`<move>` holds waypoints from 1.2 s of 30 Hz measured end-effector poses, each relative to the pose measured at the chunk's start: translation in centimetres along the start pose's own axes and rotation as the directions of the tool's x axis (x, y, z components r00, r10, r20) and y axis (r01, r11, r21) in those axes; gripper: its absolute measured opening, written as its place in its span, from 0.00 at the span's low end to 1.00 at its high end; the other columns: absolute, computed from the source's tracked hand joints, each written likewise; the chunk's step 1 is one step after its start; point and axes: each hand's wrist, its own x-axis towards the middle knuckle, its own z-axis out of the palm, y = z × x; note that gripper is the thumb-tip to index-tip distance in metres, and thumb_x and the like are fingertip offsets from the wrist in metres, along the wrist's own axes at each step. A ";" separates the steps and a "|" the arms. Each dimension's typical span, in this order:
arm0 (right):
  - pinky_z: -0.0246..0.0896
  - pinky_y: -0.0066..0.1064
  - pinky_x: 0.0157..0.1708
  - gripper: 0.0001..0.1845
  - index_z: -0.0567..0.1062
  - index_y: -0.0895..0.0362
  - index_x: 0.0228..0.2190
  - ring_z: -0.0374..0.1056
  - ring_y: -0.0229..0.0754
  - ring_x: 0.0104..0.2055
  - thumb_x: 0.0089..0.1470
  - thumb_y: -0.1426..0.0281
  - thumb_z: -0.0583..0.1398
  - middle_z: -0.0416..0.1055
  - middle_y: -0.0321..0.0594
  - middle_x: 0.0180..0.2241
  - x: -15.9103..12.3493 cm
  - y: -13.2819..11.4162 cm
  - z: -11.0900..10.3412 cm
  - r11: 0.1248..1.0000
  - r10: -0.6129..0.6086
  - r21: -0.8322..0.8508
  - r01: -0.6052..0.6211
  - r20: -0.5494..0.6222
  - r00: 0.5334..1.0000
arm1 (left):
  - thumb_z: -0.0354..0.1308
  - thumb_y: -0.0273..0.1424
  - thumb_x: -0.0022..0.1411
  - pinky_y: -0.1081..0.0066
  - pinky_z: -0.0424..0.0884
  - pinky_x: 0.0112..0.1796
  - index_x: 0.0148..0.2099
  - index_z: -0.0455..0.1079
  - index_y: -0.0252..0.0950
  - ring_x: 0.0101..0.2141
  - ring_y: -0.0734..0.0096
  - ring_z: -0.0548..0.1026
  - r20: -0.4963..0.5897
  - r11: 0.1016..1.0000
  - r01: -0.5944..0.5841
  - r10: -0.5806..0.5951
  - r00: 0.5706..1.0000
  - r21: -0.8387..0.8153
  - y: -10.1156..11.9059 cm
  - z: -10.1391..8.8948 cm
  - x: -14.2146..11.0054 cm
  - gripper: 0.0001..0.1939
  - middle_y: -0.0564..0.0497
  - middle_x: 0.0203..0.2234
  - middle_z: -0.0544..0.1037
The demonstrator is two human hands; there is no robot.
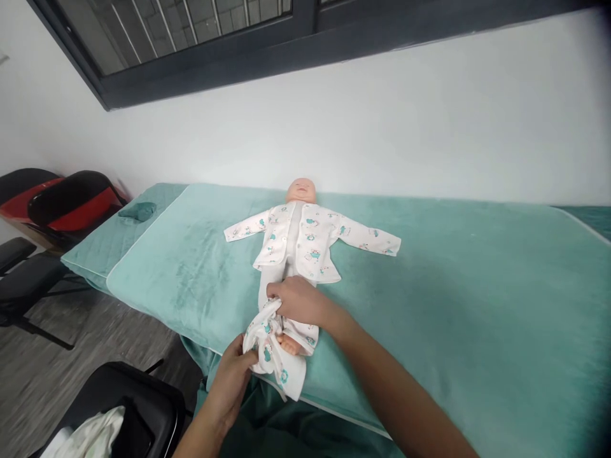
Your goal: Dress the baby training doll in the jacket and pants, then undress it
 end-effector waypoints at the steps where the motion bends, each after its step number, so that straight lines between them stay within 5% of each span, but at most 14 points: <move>1: 0.47 0.34 0.31 0.09 0.82 0.54 0.39 0.75 0.48 0.37 0.59 0.70 0.60 0.82 0.45 0.35 0.0 0.0 0.0 1.000 0.010 0.014 -0.010 0.008 1.000 | 0.67 0.27 0.45 0.68 0.67 0.39 0.41 0.79 0.34 0.36 0.61 0.76 0.032 1.000 0.007 -0.006 0.999 -0.024 0.2 0.0 0.2 0.16 0.48 0.31 0.80; 6: 0.49 0.31 0.32 0.10 0.81 0.53 0.39 0.73 0.43 0.37 0.57 0.71 0.60 0.81 0.39 0.35 -0.1 0.4 0.3 0.983 0.057 0.178 -0.044 -0.066 0.996 | 0.67 0.29 0.47 0.70 0.66 0.36 0.41 0.77 0.36 0.33 0.65 0.74 0.101 0.997 -0.072 0.073 0.992 -0.019 1.2 -0.6 2.2 0.15 0.51 0.30 0.79; 13: 0.47 0.29 0.31 0.05 0.76 0.54 0.37 0.70 0.40 0.33 0.59 0.71 0.59 0.78 0.35 0.32 -0.3 0.8 0.6 0.954 0.117 0.290 -0.077 -0.124 0.985 | 0.59 0.26 0.47 0.74 0.58 0.29 0.29 0.64 0.37 0.26 0.74 0.62 0.150 0.868 -0.294 0.255 0.955 0.399 3.7 -2.1 6.8 0.07 0.58 0.22 0.66; 21: 0.49 0.32 0.31 0.11 0.72 0.53 0.38 0.70 0.44 0.37 0.56 0.79 0.57 0.77 0.38 0.35 0.6 1.4 2.1 0.961 0.229 0.229 -0.157 -0.332 0.915 | 0.56 0.24 0.45 0.70 0.62 0.36 0.29 0.67 0.37 0.32 0.70 0.67 0.163 0.547 -0.571 0.619 0.768 0.612 7.8 -0.4 13.8 0.06 0.55 0.27 0.71; 27: 0.57 0.33 0.35 0.17 0.70 0.53 0.40 0.68 0.47 0.42 0.52 0.84 0.55 0.72 0.42 0.41 0.5 1.5 2.8 0.954 0.267 0.256 -0.153 -0.503 0.822 | 0.53 0.22 0.45 0.71 0.62 0.32 0.30 0.67 0.37 0.28 0.72 0.67 0.103 0.671 -0.584 0.612 0.784 0.457 8.4 1.9 16.8 0.08 0.56 0.25 0.71; 30: 0.58 0.35 0.35 0.18 0.71 0.54 0.40 0.67 0.47 0.41 0.52 0.84 0.53 0.70 0.42 0.41 0.5 1.5 2.8 0.944 0.302 0.289 -0.161 -0.552 0.778 | 0.55 0.22 0.49 0.71 0.64 0.35 0.32 0.67 0.37 0.30 0.72 0.68 0.118 0.618 -0.661 0.687 0.717 0.425 7.6 2.8 16.7 0.07 0.56 0.27 0.71; 33: 0.61 0.36 0.40 0.14 0.71 0.54 0.37 0.68 0.47 0.43 0.51 0.82 0.55 0.70 0.41 0.41 0.5 2.1 2.3 0.905 0.346 0.413 -0.096 -0.589 0.730 | 0.58 0.24 0.53 0.70 0.66 0.39 0.37 0.70 0.38 0.35 0.70 0.71 0.132 0.578 -0.652 0.690 0.712 0.491 6.5 2.7 16.2 0.07 0.55 0.31 0.75; 36: 0.64 0.37 0.45 0.13 0.73 0.53 0.37 0.69 0.46 0.44 0.49 0.79 0.58 0.71 0.38 0.40 0.3 3.2 1.0 0.842 0.316 0.538 0.023 -0.529 0.787 | 0.62 0.27 0.54 0.67 0.68 0.42 0.39 0.73 0.39 0.37 0.68 0.73 0.136 0.636 -0.620 0.640 0.756 0.460 6.1 1.7 15.4 0.09 0.53 0.34 0.78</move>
